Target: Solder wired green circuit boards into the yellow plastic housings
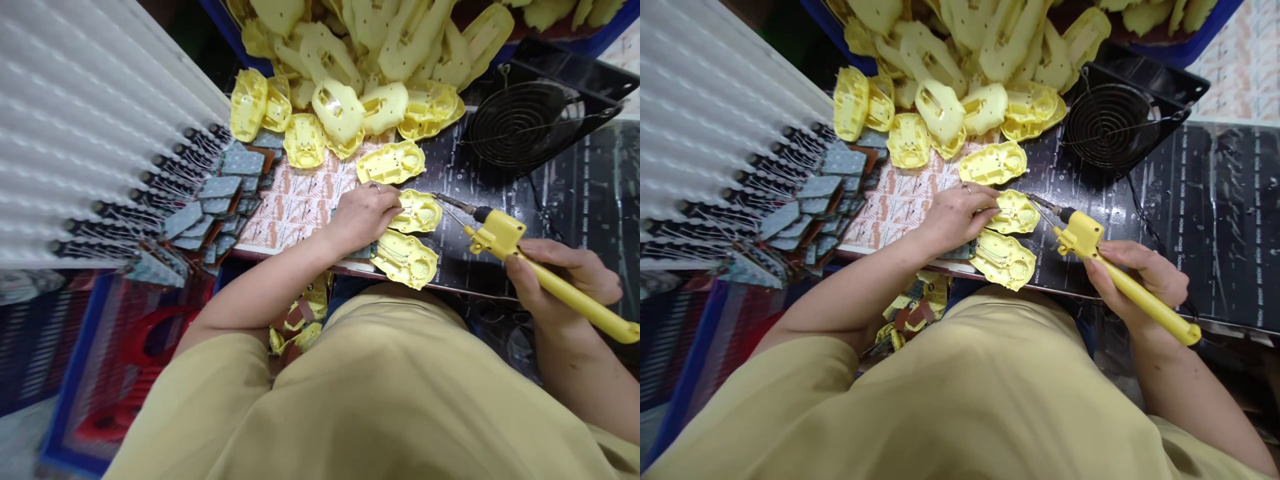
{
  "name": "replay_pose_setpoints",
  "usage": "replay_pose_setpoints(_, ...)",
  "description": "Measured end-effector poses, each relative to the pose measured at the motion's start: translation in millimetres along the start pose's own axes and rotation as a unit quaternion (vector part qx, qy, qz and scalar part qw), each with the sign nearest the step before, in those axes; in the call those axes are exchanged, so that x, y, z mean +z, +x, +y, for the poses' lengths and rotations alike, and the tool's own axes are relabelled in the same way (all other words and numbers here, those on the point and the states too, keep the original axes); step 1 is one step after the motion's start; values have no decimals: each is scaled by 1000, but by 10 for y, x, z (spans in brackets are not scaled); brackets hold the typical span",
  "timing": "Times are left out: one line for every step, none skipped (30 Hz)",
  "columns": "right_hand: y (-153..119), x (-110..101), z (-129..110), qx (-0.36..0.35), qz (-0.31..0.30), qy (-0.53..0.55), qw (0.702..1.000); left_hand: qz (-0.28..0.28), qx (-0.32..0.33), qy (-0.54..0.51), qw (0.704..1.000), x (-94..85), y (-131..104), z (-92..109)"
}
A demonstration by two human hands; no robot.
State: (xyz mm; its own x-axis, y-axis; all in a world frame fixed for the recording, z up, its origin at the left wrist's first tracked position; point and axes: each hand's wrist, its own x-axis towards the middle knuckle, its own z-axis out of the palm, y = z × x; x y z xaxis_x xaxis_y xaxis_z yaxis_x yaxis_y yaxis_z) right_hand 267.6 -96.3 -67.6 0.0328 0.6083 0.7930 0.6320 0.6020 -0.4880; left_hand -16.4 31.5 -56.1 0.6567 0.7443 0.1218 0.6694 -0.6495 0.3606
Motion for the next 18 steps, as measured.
replay_pose_setpoints(-15, -8, 7, 17, 3, -8, 1000, -6, 13, -12, 1000, 34, 5, -12)
replay_pose_setpoints(-40, -23, 16, 33, 3, -10, 999, -15, 34, -27, 999, 66, 19, -21)
replay_pose_setpoints(-70, -45, 26, 48, -5, -14, 999, -22, 59, -43, 997, 91, 38, -27)
replay_pose_setpoints(-104, -73, 38, 60, -18, -21, 998, -27, 84, -57, 994, 108, 61, -29)
replay_pose_setpoints(-137, -106, 47, 67, -28, -29, 997, -27, 102, -66, 992, 116, 84, -28)
replay_pose_setpoints(-166, -141, 54, 66, -32, -40, 996, -23, 110, -68, 991, 114, 106, -22)
replay_pose_setpoints(-186, -176, 55, 60, -30, -50, 997, -16, 108, -65, 992, 104, 126, -13)
replay_pose_setpoints(-196, -209, 49, 49, -27, -52, 997, -12, 96, -58, 994, 87, 142, 1)
replay_pose_setpoints(-195, -237, 35, 38, -26, -41, 998, -12, 80, -51, 995, 67, 156, 19)
replay_pose_setpoints(-186, -258, 15, 27, -28, -21, 999, -18, 62, -47, 997, 45, 168, 41)
replay_pose_setpoints(-170, -274, -8, 21, -37, -2, 999, -28, 43, -47, 998, 24, 178, 65)
replay_pose_setpoints(-152, -283, -33, 20, -54, 12, 998, -42, 29, -48, 998, 5, 188, 90)
replay_pose_setpoints(-134, -289, -54, 16, -72, 22, 997, -57, 18, -50, 997, -9, 198, 114)
replay_pose_setpoints(-120, -291, -68, 7, -87, 23, 996, -71, 11, -49, 996, -19, 209, 136)
replay_pose_setpoints(-111, -291, -75, -5, -99, 22, 995, -82, 6, -47, 995, -26, 221, 153)
replay_pose_setpoints(-107, -290, -73, -16, -107, 19, 994, -91, 2, -44, 995, -29, 233, 167)
replay_pose_setpoints(-105, -288, -64, -26, -111, 16, 993, -96, 0, -41, 994, -30, 245, 175)
replay_pose_setpoints(-105, -285, -51, -36, -113, 13, 993, -100, -1, -39, 994, -30, 256, 180)
